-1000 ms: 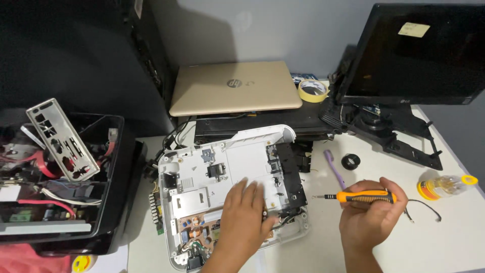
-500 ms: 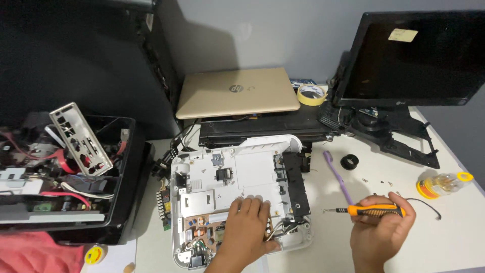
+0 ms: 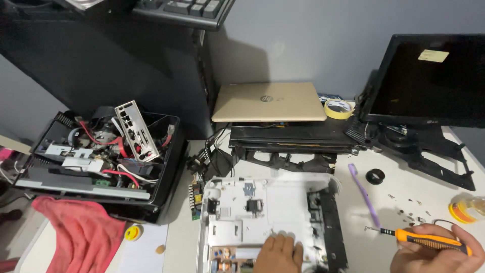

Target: Disassembling and repairing the internal components of a projector using a screwdriver

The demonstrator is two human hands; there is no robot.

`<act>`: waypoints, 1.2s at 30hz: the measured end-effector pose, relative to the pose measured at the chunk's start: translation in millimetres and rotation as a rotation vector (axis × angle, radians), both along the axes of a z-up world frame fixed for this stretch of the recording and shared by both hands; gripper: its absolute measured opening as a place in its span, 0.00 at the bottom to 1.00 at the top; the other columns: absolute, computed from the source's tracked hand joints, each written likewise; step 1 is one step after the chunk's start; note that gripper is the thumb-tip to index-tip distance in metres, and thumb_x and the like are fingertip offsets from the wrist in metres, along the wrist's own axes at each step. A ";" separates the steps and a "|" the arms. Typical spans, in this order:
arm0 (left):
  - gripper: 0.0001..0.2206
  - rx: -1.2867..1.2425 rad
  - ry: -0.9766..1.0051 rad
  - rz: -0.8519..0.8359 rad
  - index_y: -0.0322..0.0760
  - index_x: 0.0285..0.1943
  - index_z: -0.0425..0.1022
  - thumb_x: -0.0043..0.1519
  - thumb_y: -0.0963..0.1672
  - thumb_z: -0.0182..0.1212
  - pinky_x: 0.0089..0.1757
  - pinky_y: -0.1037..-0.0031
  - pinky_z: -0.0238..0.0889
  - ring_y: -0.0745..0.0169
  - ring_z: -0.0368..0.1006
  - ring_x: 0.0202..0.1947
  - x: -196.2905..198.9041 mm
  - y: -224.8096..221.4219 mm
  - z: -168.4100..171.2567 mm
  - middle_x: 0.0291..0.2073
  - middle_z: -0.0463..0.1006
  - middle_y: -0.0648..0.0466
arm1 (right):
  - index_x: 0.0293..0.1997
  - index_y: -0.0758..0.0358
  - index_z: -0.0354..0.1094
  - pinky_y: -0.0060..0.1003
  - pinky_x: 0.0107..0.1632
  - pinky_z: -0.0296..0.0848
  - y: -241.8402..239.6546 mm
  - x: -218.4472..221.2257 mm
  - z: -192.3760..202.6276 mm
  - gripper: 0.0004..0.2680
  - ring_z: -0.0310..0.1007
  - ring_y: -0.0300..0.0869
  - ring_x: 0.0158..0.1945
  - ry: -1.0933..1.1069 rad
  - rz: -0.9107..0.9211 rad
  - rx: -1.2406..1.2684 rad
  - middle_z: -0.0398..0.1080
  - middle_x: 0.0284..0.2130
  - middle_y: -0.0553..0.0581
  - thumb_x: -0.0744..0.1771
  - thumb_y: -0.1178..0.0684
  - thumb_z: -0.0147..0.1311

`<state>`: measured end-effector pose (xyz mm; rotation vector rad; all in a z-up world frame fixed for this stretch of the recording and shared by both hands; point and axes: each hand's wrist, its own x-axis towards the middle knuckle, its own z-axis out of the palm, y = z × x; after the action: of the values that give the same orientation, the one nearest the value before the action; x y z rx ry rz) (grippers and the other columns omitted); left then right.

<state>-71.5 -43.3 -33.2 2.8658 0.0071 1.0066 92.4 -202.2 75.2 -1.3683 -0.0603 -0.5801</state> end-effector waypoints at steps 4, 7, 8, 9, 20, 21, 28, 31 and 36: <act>0.12 0.190 -0.302 0.143 0.38 0.27 0.69 0.66 0.40 0.59 0.31 0.62 0.65 0.48 0.68 0.26 -5.9 -15.8 6.1 0.23 0.68 0.48 | 0.68 0.79 0.45 0.52 0.53 0.69 3.3 -2.1 -0.3 0.24 0.61 0.60 0.38 -0.402 0.044 -0.281 0.58 0.34 0.78 0.62 0.71 0.37; 0.08 0.172 -0.172 0.099 0.39 0.33 0.70 0.67 0.40 0.57 0.31 0.65 0.63 0.49 0.72 0.31 -12.5 -13.6 10.8 0.26 0.68 0.49 | 0.66 0.58 0.50 0.32 0.28 0.61 20.8 -11.8 11.4 0.22 0.67 0.49 0.36 -0.156 0.256 0.037 0.65 0.39 0.67 0.73 0.31 0.39; 0.08 0.169 -0.175 0.097 0.39 0.33 0.70 0.67 0.40 0.57 0.31 0.65 0.63 0.49 0.72 0.31 -11.0 -12.0 9.8 0.26 0.68 0.49 | 0.66 0.58 0.50 0.32 0.28 0.61 25.8 -5.8 7.3 0.22 0.67 0.49 0.36 -0.159 0.254 0.033 0.65 0.39 0.67 0.73 0.31 0.39; 0.09 0.163 -0.136 0.114 0.41 0.33 0.69 0.68 0.41 0.57 0.32 0.66 0.62 0.53 0.69 0.29 -12.2 -12.8 8.6 0.25 0.65 0.52 | 0.65 0.57 0.51 0.30 0.27 0.63 29.1 -1.4 2.3 0.16 0.67 0.50 0.36 -0.136 0.329 0.079 0.66 0.38 0.68 0.72 0.44 0.40; 0.11 0.079 -0.122 0.204 0.48 0.27 0.65 0.64 0.43 0.53 0.22 0.68 0.55 0.59 0.60 0.17 19.7 6.9 -1.0 0.18 0.62 0.57 | 0.58 0.64 0.52 0.33 0.25 0.71 76.2 24.8 -19.7 0.18 0.69 0.50 0.33 -0.236 0.599 0.038 0.68 0.31 0.68 0.73 0.38 0.42; 0.08 0.036 -0.073 0.152 0.46 0.30 0.67 0.65 0.43 0.53 0.21 0.67 0.56 0.57 0.61 0.17 26.0 16.7 -1.2 0.20 0.63 0.56 | 0.59 0.64 0.54 0.33 0.28 0.74 77.8 23.6 -19.7 0.19 0.70 0.49 0.32 -0.199 0.609 0.058 0.69 0.32 0.69 0.73 0.36 0.44; 0.07 -0.207 0.241 -0.126 0.40 0.49 0.74 0.68 0.45 0.55 0.16 0.59 0.59 0.47 0.66 0.20 8.3 47.5 -0.4 0.31 0.69 0.49 | 0.60 0.59 0.58 0.33 0.35 0.80 75.9 17.4 -15.8 0.16 0.73 0.46 0.32 -0.244 0.651 0.014 0.70 0.33 0.67 0.74 0.37 0.44; 0.12 -0.323 0.373 -0.239 0.37 0.56 0.78 0.69 0.46 0.56 0.13 0.55 0.61 0.42 0.69 0.22 -9.9 35.7 1.5 0.35 0.72 0.47 | 0.57 0.66 0.58 0.30 0.29 0.78 62.1 2.7 -6.9 0.12 0.71 0.47 0.32 -0.210 0.773 -0.049 0.70 0.36 0.71 0.74 0.47 0.43; 0.14 -0.571 0.550 -0.226 0.40 0.60 0.74 0.69 0.47 0.60 0.24 0.56 0.67 0.43 0.72 0.28 -19.8 38.3 34.8 0.43 0.71 0.47 | 0.53 0.68 0.62 0.32 0.32 0.75 37.1 -44.3 0.2 0.12 0.74 0.48 0.34 -0.006 0.602 -0.276 0.74 0.36 0.69 0.69 0.51 0.44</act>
<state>-91.3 -5.0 1.6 2.4343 0.0119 0.1171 48.1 -165.1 75.4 -1.5206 -0.5546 -0.0675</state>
